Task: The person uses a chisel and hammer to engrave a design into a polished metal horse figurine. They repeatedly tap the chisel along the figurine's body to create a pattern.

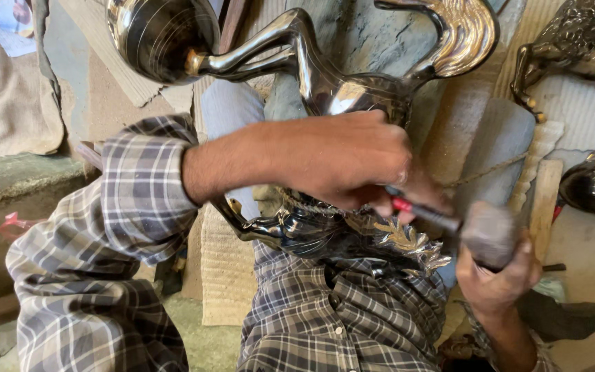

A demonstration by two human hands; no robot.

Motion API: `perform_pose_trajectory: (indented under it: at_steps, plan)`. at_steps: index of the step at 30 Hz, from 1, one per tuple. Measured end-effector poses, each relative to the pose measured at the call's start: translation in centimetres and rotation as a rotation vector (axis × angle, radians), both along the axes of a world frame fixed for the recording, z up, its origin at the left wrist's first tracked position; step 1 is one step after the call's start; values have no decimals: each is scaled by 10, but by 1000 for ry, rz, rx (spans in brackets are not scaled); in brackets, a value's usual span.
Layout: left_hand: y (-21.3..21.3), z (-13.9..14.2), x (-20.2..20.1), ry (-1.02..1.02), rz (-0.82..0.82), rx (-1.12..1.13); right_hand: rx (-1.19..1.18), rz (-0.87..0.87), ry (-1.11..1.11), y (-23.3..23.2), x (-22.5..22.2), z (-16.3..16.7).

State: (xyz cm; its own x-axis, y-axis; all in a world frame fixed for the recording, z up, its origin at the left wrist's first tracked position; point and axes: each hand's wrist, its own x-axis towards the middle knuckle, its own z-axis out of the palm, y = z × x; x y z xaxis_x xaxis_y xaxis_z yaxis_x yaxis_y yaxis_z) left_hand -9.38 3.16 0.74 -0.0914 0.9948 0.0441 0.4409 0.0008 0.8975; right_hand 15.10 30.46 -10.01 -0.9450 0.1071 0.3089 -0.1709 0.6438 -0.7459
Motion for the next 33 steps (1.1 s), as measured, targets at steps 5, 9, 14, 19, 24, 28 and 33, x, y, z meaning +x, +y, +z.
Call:
perform_pose_trajectory:
  at_steps: [5, 9, 14, 19, 24, 28, 33]
  plan:
    - [4, -2, 5, 135, 234, 55, -321, -112, -47, -4, 6, -2]
    - [6, -1, 1, 170, 87, 53, -260, -194, -174, -5, 11, -3]
    - [24, 0, -9, 24, -60, 65, -475, -168, 45, -6, 12, -3]
    - [30, 5, -10, 24, -134, 34, -677, -278, 153, -7, 7, -1]
    - [29, 6, -11, -22, -156, 24, -93, -16, 232, -10, -3, 1]
    - [19, 6, -8, 63, -26, -41, -121, 14, 183, -7, -5, -3]
    - [1, 15, 8, 350, 194, -73, -107, -30, -17, 0, -10, 0]
